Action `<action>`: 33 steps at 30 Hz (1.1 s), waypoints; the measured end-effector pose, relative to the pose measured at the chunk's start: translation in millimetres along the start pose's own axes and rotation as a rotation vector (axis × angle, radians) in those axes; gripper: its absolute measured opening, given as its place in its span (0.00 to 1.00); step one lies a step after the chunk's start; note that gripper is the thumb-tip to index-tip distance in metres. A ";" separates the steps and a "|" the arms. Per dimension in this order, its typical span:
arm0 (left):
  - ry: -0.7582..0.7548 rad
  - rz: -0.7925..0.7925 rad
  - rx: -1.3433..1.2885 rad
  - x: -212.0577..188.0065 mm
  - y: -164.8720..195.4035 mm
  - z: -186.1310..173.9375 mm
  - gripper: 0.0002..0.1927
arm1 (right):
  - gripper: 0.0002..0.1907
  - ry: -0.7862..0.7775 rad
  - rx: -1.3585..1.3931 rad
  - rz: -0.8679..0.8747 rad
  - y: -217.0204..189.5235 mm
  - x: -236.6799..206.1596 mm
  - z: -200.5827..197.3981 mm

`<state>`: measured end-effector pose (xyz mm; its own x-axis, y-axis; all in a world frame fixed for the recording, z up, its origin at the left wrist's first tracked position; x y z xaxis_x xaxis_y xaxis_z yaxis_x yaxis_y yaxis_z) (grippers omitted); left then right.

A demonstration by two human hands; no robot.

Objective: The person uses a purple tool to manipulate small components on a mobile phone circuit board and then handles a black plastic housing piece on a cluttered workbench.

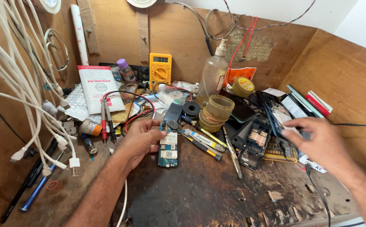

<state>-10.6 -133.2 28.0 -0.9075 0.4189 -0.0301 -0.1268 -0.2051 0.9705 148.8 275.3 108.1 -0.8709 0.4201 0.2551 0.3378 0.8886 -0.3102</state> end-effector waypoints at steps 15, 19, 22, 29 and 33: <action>0.021 -0.004 -0.007 0.6 0.0 -2.5 0.25 | 0.17 -0.139 0.007 -0.517 -49.3 -24.2 14.5; 0.034 0.006 -0.007 2.2 -1.8 -4.9 0.24 | 0.12 0.002 0.028 -0.652 -51.9 -27.6 15.4; 0.024 0.013 -0.014 2.6 -2.2 -6.2 0.25 | 0.09 0.165 0.119 -0.673 -55.4 -33.5 14.7; 0.038 0.002 -0.025 -1.6 2.3 -9.8 0.26 | 0.10 0.463 0.192 -0.602 -56.4 -46.6 16.2; 0.038 -0.008 -0.010 -3.1 4.7 -9.0 0.27 | 0.07 0.584 0.324 -0.503 -46.8 -45.4 18.3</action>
<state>-12.1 -143.4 30.5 -0.9210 0.3866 -0.0474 -0.1383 -0.2107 0.9677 166.1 211.3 94.2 -0.5353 0.0950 0.8393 -0.2386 0.9362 -0.2581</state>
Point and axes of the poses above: each hand's wrist, its own x-axis towards the middle knuckle, its own z-axis out of the palm, y = z × x, the point moved 1 cm from there along x, towards the middle knuckle, and after that the axes turned 4 degrees about z, right-handed, at the moved point
